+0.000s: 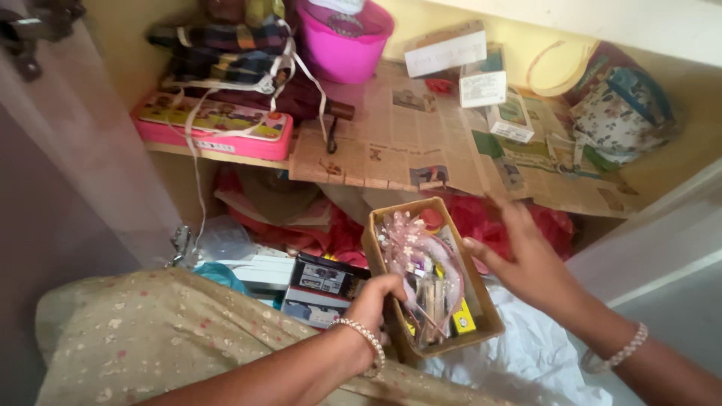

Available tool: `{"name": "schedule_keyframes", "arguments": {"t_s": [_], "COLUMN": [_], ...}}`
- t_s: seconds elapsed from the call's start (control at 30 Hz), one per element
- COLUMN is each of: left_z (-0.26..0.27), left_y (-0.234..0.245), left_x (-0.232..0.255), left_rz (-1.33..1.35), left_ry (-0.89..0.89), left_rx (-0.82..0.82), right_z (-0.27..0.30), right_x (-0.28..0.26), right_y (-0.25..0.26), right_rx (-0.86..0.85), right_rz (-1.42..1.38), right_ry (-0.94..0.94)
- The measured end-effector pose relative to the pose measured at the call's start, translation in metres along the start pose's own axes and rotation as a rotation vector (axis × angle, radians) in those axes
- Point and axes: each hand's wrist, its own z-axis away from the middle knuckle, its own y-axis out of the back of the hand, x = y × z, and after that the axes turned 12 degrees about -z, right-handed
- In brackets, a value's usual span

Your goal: The person organizes a small closet by handling various items including a cardboard box of accessories, hair clips, a floral pouch, and several mobile phone boxes. The person places items into the floral pouch, adjusts the position of phone boxes on the shelf, and handles a packet of sweat pads while rearranging objects.

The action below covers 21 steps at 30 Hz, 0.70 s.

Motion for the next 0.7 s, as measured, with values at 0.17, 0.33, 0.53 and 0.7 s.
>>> {"name": "schedule_keyframes", "arguments": {"t_s": [0.17, 0.33, 0.53, 0.7], "left_z": [-0.009, 0.013, 0.004, 0.022], "left_y": [0.011, 0.008, 0.023, 0.032], "left_x": [0.014, 0.031, 0.036, 0.062], "left_rz": [0.193, 0.315, 0.179, 0.089], "left_ry": [-0.133, 0.005, -0.101, -0.153], "left_rx": [-0.077, -0.054, -0.075, -0.046], "right_z": [0.002, 0.016, 0.019, 0.009], "right_x": [0.047, 0.033, 0.013, -0.015], "right_y": [-0.017, -0.036, -0.043, -0.048], "right_rx": [-0.340, -0.497, -0.616, -0.461], "right_rz": [-0.902, -1.232, -1.145, -1.080], "right_ry": [-0.811, -0.877, -0.648, -0.786]}}
